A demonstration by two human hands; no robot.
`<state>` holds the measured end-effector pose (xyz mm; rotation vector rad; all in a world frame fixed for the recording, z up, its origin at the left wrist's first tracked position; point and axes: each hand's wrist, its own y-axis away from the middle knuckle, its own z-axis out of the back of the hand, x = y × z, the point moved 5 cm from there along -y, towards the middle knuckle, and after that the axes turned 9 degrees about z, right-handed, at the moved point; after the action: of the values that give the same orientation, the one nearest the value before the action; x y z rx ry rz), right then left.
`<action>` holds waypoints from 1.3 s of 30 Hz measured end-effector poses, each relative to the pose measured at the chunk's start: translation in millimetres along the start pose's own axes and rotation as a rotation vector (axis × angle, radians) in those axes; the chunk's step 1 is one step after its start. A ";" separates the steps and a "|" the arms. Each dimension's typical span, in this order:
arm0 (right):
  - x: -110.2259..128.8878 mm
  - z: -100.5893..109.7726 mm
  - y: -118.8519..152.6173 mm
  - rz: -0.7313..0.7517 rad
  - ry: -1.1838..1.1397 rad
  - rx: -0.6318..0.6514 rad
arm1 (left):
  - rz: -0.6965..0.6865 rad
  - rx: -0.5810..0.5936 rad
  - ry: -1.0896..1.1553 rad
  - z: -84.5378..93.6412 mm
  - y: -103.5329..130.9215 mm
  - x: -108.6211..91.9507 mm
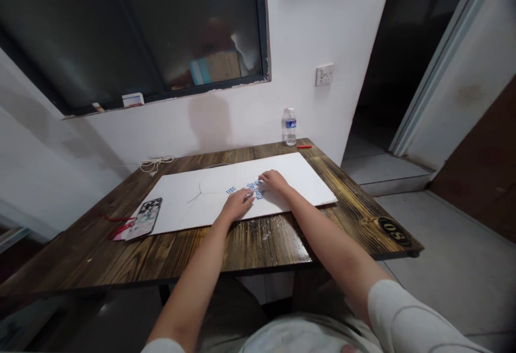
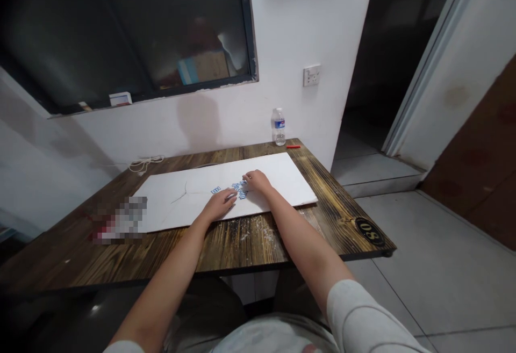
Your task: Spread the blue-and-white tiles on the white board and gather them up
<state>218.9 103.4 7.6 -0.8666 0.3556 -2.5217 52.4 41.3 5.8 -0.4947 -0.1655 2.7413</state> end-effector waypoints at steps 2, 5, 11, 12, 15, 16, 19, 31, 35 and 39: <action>-2.8 -2.3 3.8 0.041 0.047 0.048 | -0.065 0.015 -0.010 -1.1 1.5 -5.5; -2.0 -5.8 9.5 0.151 0.065 0.030 | -0.102 -0.004 -0.047 0.0 5.3 -14.1; 6.1 0.9 17.9 0.405 0.025 0.041 | -0.149 -0.051 -0.149 -4.6 21.8 -26.7; 7.7 3.6 21.5 0.462 0.010 0.091 | -0.150 -0.060 -0.170 -5.2 25.4 -26.4; 6.6 14.1 36.4 0.514 -0.032 0.257 | -0.119 -0.043 -0.221 -6.1 35.7 -19.9; 5.0 18.0 42.1 0.493 -0.041 0.301 | -0.093 -0.030 -0.239 -6.0 38.4 -15.9; 4.1 26.7 59.4 0.435 -0.065 0.397 | 0.031 0.002 -0.306 -5.3 42.2 -1.1; 39.2 7.9 78.4 0.562 -0.095 0.438 | 0.032 0.315 -0.193 -18.1 -22.9 3.7; 17.8 30.9 69.2 0.453 -0.068 0.214 | -0.168 0.372 -0.169 -21.7 -27.8 -15.0; -6.3 40.1 62.4 0.330 -0.001 0.112 | -0.315 0.283 -0.180 -8.6 0.2 -34.6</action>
<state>269.1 48.6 11.7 -0.7023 0.3238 -2.2137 85.8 29.1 8.8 -0.1304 0.0940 2.4420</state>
